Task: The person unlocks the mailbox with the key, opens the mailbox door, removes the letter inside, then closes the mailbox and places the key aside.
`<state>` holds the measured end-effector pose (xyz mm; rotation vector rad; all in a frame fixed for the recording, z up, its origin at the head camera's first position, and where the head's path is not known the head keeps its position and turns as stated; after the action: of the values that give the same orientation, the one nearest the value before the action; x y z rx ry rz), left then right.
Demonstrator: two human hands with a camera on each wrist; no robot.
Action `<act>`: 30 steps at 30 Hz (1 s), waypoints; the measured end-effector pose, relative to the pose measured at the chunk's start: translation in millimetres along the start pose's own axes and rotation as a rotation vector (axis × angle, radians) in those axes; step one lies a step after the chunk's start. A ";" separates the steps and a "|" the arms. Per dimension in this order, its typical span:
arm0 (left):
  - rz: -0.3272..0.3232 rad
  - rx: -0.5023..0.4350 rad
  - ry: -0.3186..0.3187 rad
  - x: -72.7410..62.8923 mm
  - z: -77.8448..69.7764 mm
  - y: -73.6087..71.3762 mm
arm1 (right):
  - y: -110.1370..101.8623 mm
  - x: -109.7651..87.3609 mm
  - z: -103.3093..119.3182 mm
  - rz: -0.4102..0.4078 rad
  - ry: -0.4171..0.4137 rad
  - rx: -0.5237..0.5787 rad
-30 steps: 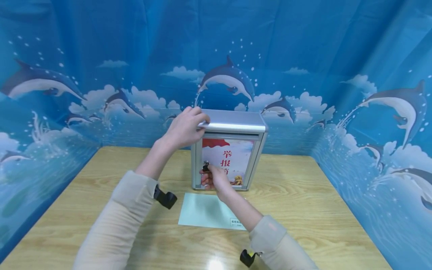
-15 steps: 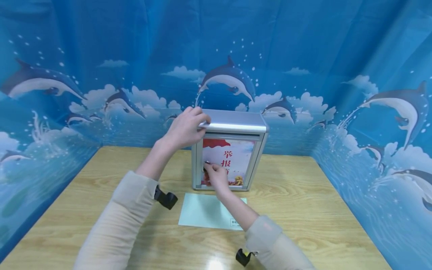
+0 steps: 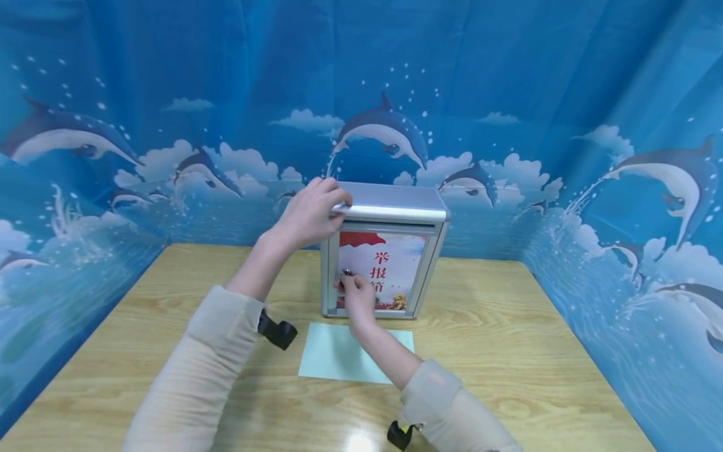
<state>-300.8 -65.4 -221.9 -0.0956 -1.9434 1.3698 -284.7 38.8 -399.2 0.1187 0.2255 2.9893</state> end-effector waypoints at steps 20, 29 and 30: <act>-0.002 -0.001 -0.007 -0.3 -1.3 1.4 | -16.3 -16.5 13.8 0.257 -0.031 -0.314; 0.036 0.030 -0.031 1.0 0.3 0.8 | -56.4 -17.1 20.2 0.472 -0.207 -0.793; 0.039 0.032 -0.034 1.3 0.6 1.0 | -62.7 -15.7 19.3 0.482 -0.207 -0.824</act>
<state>-302.4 -64.8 -222.2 -0.0967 -1.9563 1.4360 -259.1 100.6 -390.9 0.4265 -1.1903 3.1903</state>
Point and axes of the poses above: each hand's wrist, its own x-axis towards the middle knuckle, its own y-axis out of the palm, z = x × y, the point moved 3 cm from there along x, towards the middle knuckle, and after that the axes turned 5 degrees about -y, right-handed, at the moved point
